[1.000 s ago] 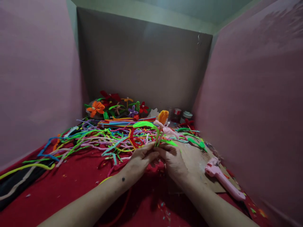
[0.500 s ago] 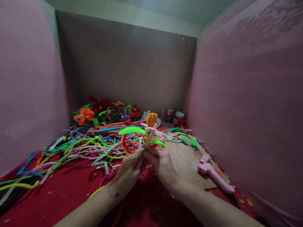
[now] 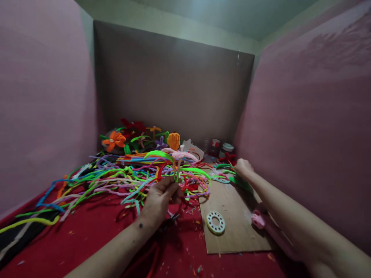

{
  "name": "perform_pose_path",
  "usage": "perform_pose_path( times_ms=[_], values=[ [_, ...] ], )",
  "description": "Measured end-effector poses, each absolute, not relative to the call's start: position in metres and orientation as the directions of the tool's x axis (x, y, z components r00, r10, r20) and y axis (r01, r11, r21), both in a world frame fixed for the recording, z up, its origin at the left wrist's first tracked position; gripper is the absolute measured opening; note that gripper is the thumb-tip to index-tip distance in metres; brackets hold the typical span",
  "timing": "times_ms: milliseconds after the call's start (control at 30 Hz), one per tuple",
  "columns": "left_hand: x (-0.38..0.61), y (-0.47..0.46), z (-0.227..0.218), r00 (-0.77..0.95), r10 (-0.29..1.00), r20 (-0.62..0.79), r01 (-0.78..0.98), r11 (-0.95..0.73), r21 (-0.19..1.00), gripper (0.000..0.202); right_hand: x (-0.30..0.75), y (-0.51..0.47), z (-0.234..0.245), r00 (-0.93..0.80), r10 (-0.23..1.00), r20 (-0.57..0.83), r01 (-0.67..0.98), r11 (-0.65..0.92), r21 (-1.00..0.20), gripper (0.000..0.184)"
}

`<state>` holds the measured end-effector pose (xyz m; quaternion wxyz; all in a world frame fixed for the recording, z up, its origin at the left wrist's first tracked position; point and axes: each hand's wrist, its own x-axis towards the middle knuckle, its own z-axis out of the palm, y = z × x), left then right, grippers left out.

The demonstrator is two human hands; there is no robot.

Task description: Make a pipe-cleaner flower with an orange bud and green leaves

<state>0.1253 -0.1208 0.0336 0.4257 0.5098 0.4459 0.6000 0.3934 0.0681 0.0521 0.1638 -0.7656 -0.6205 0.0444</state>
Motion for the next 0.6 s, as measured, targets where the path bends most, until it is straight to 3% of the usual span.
perform_pose_path(
  times_ms=[200,400,500,600],
  values=[
    [0.125,-0.118,0.029,-0.114,0.969,0.218,-0.107,-0.230,0.967,0.014,0.402,0.096,0.022,0.289,0.953,0.092,0.919,-0.249,-0.306,0.027],
    [0.125,-0.117,0.028,-0.093,0.969,0.231,-0.117,-0.241,0.964,0.014,0.410,0.098,0.031,0.313,0.934,0.174,0.872,-0.210,-0.443,0.018],
    [0.126,-0.117,0.031,-0.110,0.974,0.199,-0.137,-0.213,0.967,0.015,0.418,0.090,0.047,0.331,0.896,0.296,0.813,-0.111,-0.572,0.013],
    [0.125,-0.117,0.033,-0.149,0.976,0.157,-0.168,-0.181,0.969,0.016,0.418,0.079,0.065,0.323,0.821,0.471,0.697,0.131,-0.706,0.015]
  ],
)
